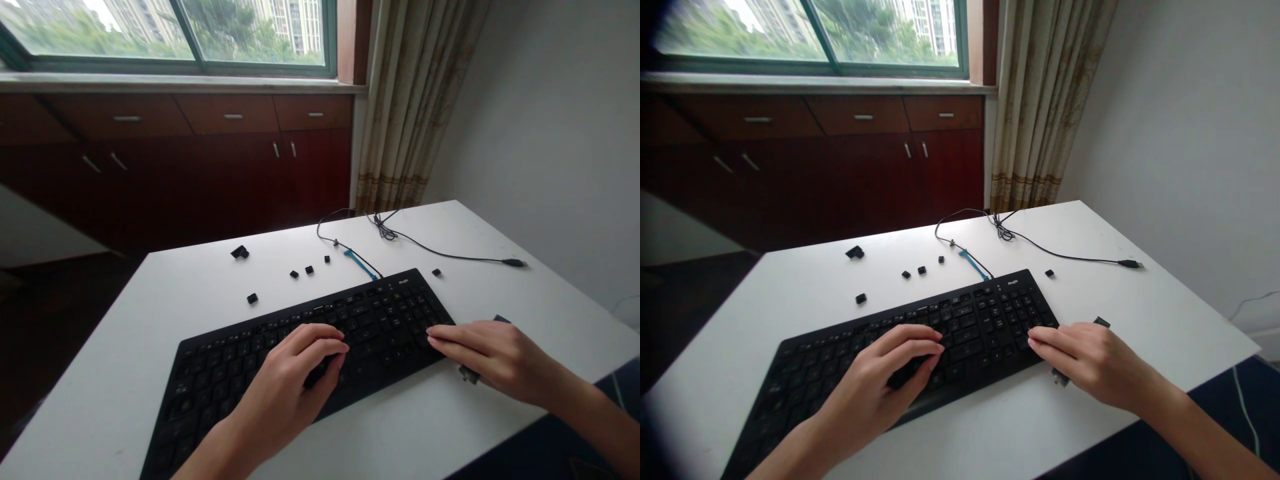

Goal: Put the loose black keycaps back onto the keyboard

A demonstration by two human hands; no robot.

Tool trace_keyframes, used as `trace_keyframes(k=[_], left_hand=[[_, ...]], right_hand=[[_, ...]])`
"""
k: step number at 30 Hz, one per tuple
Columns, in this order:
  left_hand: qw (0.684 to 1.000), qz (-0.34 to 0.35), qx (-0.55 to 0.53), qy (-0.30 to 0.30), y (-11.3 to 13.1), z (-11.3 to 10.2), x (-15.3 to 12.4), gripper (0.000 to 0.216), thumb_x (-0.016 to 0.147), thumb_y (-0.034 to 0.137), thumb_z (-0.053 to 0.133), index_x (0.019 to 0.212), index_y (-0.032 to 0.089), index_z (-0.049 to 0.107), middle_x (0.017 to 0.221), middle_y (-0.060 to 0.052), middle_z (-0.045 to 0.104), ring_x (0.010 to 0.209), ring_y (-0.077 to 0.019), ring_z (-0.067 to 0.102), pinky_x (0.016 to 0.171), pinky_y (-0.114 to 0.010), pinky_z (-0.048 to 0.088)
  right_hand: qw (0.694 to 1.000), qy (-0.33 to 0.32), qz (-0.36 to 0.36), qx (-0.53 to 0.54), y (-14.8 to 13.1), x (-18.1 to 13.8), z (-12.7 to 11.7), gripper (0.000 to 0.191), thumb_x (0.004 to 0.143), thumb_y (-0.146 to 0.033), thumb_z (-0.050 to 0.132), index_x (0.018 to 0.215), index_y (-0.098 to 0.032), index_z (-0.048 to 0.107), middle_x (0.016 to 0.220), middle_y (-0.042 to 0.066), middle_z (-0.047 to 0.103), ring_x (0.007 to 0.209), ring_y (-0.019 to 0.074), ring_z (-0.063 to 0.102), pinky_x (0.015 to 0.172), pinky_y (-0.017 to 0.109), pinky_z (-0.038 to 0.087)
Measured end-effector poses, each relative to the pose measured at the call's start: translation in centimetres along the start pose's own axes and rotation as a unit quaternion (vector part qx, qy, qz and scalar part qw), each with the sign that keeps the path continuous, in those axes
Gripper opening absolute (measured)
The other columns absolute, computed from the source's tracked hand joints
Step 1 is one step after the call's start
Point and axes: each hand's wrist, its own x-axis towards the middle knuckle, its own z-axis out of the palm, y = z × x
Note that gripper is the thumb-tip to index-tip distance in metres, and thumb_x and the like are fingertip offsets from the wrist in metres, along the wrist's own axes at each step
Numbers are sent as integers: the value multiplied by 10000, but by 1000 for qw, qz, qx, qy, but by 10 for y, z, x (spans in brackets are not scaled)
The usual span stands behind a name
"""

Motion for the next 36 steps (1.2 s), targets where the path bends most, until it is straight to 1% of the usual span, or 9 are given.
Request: trace_keyframes(k=[5,9,11,13,15,17,30,32,36], left_hand=[[1000,2,3,8,1,-1,1,227,919,85,586,1090,219,648,1146,-52,639,1022,-143,628,881,-259,531],[1000,2,1,6,1,0,2,225,921,90,583,1091,221,650,1146,-56,641,1023,-150,632,880,-268,537],[1000,0,0,5,1,0,2,218,923,93,582,1083,223,651,1143,-54,642,1025,-151,632,884,-268,537],[1000,-2,0,5,0,0,2,216,923,96,583,1082,225,649,1148,-53,640,1031,-150,629,890,-267,534],[1000,-4,1,3,0,0,1,219,924,97,582,1088,228,646,1157,-53,635,1042,-151,624,896,-268,531],[1000,-5,0,3,-1,1,0,219,925,100,582,1090,229,646,1157,-54,635,1045,-153,623,899,-273,531],[1000,-6,-3,-1,2,0,2,215,936,115,554,1088,223,662,1147,-86,648,1021,-190,639,876,-326,558],[1000,-5,-3,2,2,0,2,211,934,114,558,1081,222,664,1139,-85,652,1016,-190,641,872,-324,560],[1000,-4,-10,4,0,-1,1,221,932,109,562,1095,223,657,1140,-84,653,1029,-189,639,884,-322,557]], right_hand=[[1000,-24,4,3,-2,5,-2,377,890,-27,543,1231,-152,644,1222,132,711,822,221,728,669,353,568],[984,61,102,134,-11,18,-11,206,833,-110,696,1018,-194,668,1042,92,733,824,202,705,663,309,544],[932,145,190,272,-21,29,-19,139,883,-149,644,766,-210,599,743,23,662,629,146,615,544,280,466],[829,229,265,436,-31,42,-24,400,977,-231,500,584,-211,427,505,-32,426,459,114,412,451,284,340],[725,279,290,559,-38,55,-23,496,1014,-297,401,534,-213,310,447,-47,262,415,114,277,432,306,272],[681,282,290,610,-40,66,-15,514,1001,-318,435,518,-216,290,441,-49,243,404,108,242,427,313,233],[752,196,340,529,-47,83,13,533,957,-395,547,488,-222,359,466,-41,316,425,100,280,438,303,182],[738,225,337,539,-44,84,7,529,965,-368,532,486,-226,357,461,-41,310,427,105,276,442,309,194],[656,351,333,579,-20,79,-13,465,946,-298,543,515,-226,384,471,-41,300,429,118,289,422,304,248]])
